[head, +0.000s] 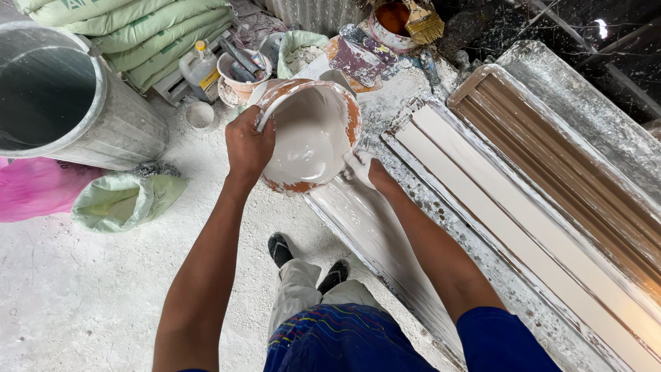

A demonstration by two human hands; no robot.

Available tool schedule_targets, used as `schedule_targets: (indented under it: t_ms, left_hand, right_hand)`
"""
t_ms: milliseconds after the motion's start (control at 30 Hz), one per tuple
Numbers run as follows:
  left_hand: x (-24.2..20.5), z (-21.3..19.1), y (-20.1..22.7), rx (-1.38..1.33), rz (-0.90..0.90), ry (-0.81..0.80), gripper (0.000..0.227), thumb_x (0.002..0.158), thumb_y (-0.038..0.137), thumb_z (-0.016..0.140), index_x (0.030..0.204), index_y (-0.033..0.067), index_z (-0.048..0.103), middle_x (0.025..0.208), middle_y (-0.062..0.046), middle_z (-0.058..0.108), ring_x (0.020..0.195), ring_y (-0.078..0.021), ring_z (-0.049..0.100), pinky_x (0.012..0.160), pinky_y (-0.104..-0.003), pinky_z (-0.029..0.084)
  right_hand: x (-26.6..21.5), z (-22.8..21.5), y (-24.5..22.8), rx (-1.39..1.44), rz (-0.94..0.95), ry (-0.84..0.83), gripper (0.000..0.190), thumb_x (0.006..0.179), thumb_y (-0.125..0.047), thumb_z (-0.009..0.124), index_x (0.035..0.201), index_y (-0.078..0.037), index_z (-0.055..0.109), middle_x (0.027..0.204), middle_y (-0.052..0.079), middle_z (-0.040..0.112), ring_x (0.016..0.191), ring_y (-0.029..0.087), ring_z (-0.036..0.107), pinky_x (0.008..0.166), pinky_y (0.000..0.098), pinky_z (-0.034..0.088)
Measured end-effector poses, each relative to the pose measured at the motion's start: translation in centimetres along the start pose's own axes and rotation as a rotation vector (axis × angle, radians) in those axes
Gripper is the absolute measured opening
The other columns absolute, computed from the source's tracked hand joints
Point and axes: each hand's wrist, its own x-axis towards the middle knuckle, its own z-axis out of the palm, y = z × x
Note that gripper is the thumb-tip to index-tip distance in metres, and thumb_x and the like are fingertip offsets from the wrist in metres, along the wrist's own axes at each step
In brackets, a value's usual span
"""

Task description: The person scoops white plaster from a bucket and spreads it onto a long rectangular mold using a trowel. They repeatedly smooth the surface and scrape excess material back into the bucket while working along the length of the mold.

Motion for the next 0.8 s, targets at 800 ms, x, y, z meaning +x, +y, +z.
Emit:
schedule_targets:
  t_ms: [800]
  left_hand:
    - [-0.5,1.0,-0.3,-0.006,-0.016,0.015,0.015,0.089,0.002,0.076,0.084,-0.0018,0.062,0.078,-0.021,0.068,0.069,-0.0367,0.069,0.061,-0.044,0.053]
  right_hand:
    - [1.4,-0.7,2.4,0.014,-0.059,-0.016,0.046,0.105,-0.039,0.055,0.102,0.004,0.069,0.084,0.009,0.073,0.074,0.015,0.069,0.073,0.0304,0.059]
